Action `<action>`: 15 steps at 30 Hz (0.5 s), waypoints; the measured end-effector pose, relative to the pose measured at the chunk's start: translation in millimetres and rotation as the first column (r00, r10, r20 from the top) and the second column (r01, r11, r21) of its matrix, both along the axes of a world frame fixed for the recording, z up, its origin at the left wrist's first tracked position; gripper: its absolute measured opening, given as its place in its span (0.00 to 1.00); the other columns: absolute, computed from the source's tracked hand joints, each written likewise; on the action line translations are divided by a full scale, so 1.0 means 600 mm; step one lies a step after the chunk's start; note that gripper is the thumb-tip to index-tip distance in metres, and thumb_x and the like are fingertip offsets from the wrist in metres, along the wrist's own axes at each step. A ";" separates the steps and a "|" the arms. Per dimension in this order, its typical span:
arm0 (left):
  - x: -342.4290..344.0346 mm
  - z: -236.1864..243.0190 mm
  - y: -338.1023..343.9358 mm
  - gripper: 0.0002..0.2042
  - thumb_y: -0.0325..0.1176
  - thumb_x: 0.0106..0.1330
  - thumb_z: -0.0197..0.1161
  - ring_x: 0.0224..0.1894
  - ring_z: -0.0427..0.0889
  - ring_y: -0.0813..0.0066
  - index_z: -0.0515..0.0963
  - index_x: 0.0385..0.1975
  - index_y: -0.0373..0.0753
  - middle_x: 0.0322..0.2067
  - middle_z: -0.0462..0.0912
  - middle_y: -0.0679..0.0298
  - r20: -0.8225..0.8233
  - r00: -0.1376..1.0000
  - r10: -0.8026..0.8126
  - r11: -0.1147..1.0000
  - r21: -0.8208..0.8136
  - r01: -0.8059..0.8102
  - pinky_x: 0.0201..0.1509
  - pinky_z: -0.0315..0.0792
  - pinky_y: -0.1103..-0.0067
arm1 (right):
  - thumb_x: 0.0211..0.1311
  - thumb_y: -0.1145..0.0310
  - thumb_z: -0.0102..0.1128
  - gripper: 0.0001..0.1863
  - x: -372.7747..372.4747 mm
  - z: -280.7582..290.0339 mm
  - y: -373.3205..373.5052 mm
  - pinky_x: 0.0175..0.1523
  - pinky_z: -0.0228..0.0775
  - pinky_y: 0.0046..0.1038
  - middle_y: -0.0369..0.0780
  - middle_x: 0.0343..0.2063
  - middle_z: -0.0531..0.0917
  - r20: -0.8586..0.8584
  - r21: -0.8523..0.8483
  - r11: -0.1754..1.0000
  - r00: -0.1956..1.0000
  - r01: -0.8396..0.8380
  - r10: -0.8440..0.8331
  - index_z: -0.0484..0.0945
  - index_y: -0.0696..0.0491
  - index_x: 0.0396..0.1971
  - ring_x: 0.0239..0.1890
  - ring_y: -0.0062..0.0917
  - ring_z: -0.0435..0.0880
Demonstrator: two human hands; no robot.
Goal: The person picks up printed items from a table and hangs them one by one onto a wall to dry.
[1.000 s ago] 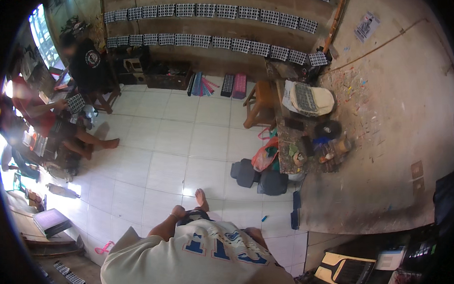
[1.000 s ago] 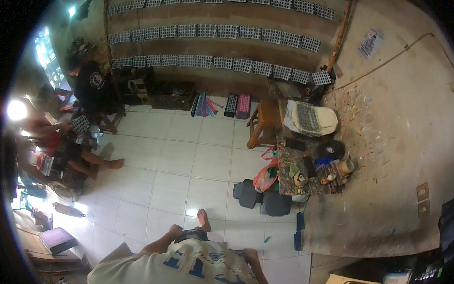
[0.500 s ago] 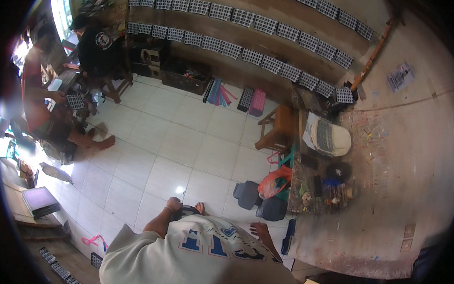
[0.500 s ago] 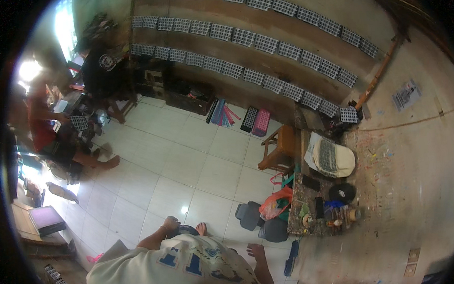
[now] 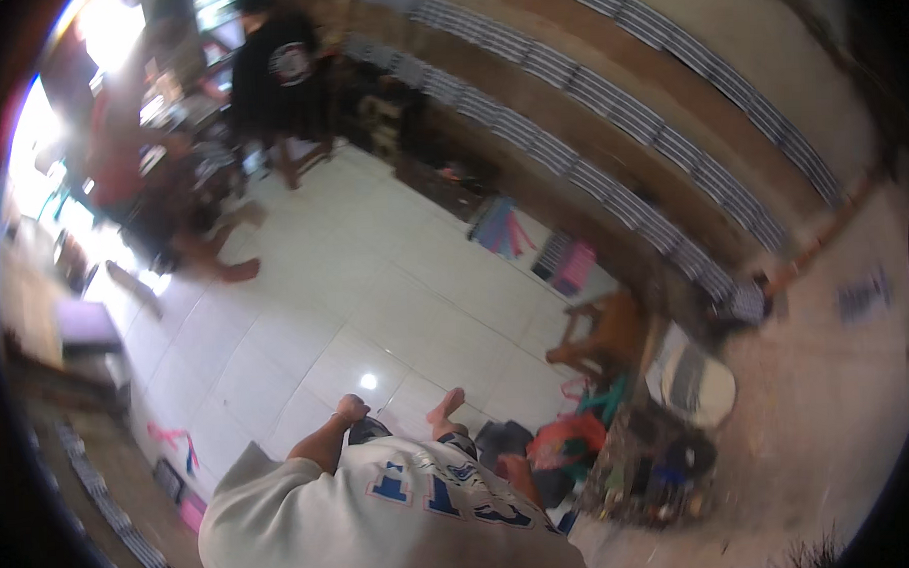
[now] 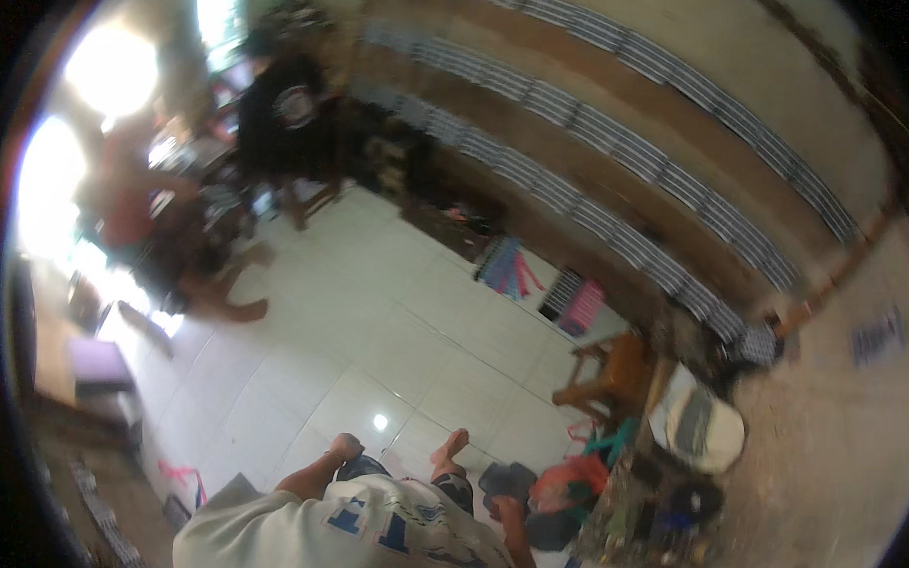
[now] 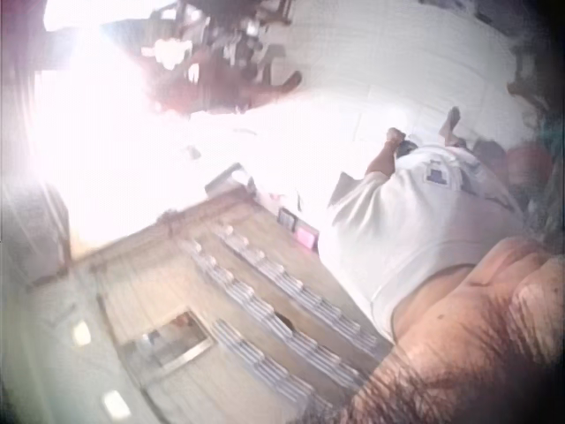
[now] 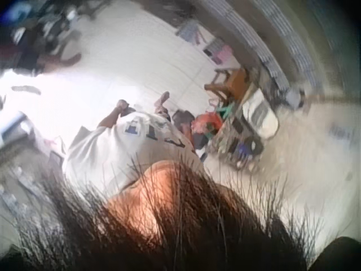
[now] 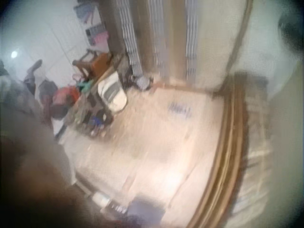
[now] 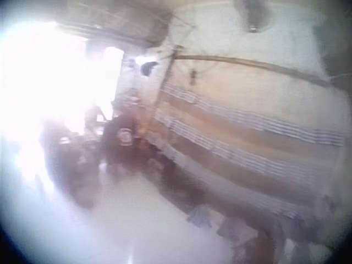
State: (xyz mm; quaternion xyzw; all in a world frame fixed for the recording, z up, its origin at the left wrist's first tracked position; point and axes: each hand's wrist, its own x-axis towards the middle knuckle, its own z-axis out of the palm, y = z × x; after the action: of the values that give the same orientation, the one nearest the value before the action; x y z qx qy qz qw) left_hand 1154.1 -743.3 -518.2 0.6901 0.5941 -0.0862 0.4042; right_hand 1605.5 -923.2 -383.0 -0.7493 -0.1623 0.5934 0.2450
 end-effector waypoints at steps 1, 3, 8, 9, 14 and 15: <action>0.014 0.021 0.003 0.19 0.42 0.46 0.59 0.43 0.78 0.54 0.80 0.32 0.33 0.37 0.79 0.49 -0.030 0.993 0.115 0.989 -0.089 -0.117 0.47 0.72 0.71 | 0.55 0.64 0.54 0.11 0.025 -0.009 0.003 0.32 0.73 0.25 0.39 0.26 0.80 0.058 -0.032 0.997 0.996 -0.069 0.071 0.76 0.55 0.35 0.29 0.23 0.79; 0.065 0.110 0.035 0.18 0.41 0.47 0.60 0.45 0.77 0.55 0.79 0.33 0.32 0.38 0.79 0.49 -0.090 0.953 0.290 0.918 -0.257 -0.303 0.48 0.71 0.71 | 0.55 0.65 0.53 0.11 0.080 -0.028 -0.006 0.31 0.73 0.25 0.40 0.25 0.79 0.200 -0.083 0.978 0.959 -0.189 0.202 0.76 0.55 0.34 0.28 0.24 0.79; 0.096 0.120 0.081 0.18 0.45 0.46 0.60 0.35 0.80 0.55 0.80 0.25 0.33 0.30 0.80 0.48 -0.142 0.810 0.569 0.783 -0.209 -0.586 0.40 0.74 0.71 | 0.55 0.66 0.50 0.10 0.221 -0.007 0.125 0.29 0.71 0.27 0.41 0.22 0.79 0.372 -0.195 0.904 0.824 -0.381 0.427 0.76 0.56 0.32 0.26 0.27 0.79; 0.107 0.112 0.104 0.19 0.45 0.47 0.59 0.35 0.80 0.54 0.80 0.25 0.32 0.29 0.80 0.47 -0.122 0.808 0.576 0.782 -0.205 -0.588 0.40 0.73 0.70 | 0.55 0.67 0.50 0.10 0.247 -0.001 0.163 0.28 0.71 0.27 0.41 0.22 0.79 0.376 -0.201 0.900 0.817 -0.387 0.436 0.76 0.56 0.31 0.26 0.27 0.79; 0.168 0.136 0.296 0.18 0.44 0.50 0.56 0.26 0.79 0.57 0.78 0.18 0.32 0.21 0.78 0.46 0.074 0.794 0.603 0.798 -0.040 -0.602 0.34 0.72 0.67 | 0.55 0.68 0.47 0.10 0.314 -0.018 0.403 0.26 0.69 0.29 0.42 0.19 0.78 0.281 -0.172 0.936 0.895 -0.308 0.346 0.77 0.56 0.29 0.24 0.29 0.79; 0.181 0.159 0.348 0.17 0.43 0.52 0.56 0.24 0.79 0.64 0.79 0.21 0.32 0.21 0.79 0.52 0.089 0.735 0.672 0.740 -0.071 -0.669 0.29 0.72 0.71 | 0.55 0.68 0.46 0.10 0.309 -0.032 0.455 0.25 0.69 0.29 0.42 0.18 0.78 0.220 -0.178 0.952 0.933 -0.250 0.286 0.77 0.56 0.29 0.24 0.30 0.79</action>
State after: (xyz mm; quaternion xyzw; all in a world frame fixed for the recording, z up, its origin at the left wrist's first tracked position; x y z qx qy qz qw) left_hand 1262.5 -534.7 -422.7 0.4266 0.7783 0.0925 0.4513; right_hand 1790.6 -650.0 -402.3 -0.8031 -0.2477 0.5353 0.0842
